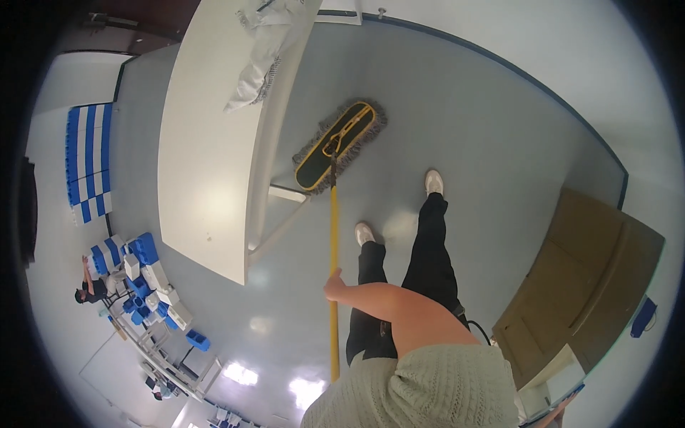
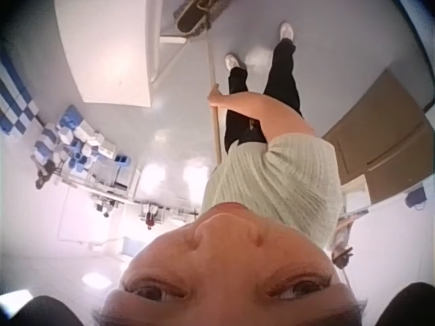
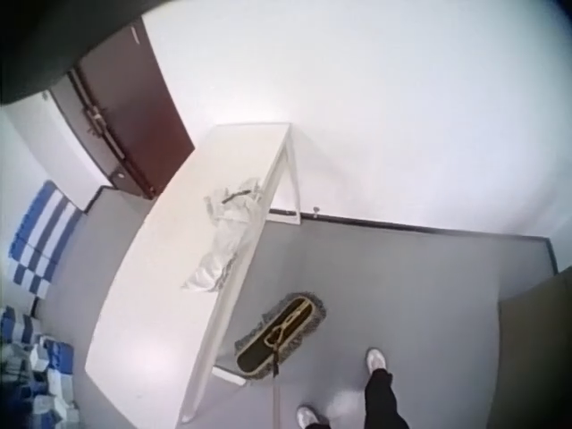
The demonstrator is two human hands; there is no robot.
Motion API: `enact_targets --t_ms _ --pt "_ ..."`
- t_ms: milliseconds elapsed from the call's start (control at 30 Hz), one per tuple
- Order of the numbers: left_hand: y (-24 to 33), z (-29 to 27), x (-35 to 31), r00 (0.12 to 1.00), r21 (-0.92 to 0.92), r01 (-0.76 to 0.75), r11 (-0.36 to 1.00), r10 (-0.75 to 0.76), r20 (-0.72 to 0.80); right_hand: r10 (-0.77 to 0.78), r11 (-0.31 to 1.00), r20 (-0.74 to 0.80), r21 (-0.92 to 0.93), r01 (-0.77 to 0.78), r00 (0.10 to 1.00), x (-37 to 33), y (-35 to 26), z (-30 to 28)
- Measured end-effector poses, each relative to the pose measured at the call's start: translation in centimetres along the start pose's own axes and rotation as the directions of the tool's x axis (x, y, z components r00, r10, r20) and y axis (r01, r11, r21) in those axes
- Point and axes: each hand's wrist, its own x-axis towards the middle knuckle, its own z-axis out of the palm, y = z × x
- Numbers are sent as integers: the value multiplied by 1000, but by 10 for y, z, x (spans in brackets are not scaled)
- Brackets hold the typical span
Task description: Mop the floor of a laboratory or warehouse space using a large industrial dust mop.
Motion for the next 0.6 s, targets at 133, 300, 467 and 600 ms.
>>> enact_targets --t_ms 133,300,467,600 --pt "0 2 11 997 -46 48 998 -45 64 -90 996 -63 -15 90 994 46 -25 -43" --pt "99 117 48 976 -390 102 915 -16 218 -380 919 -318 -236 316 869 78 -153 -113" --pt "234 231 99 944 -423 41 905 104 314 -482 793 -413 169 585 772 131 -279 -247" --pt "240 230 92 961 -508 96 856 55 273 -496 812 -357 134 569 792 112 -292 -236"
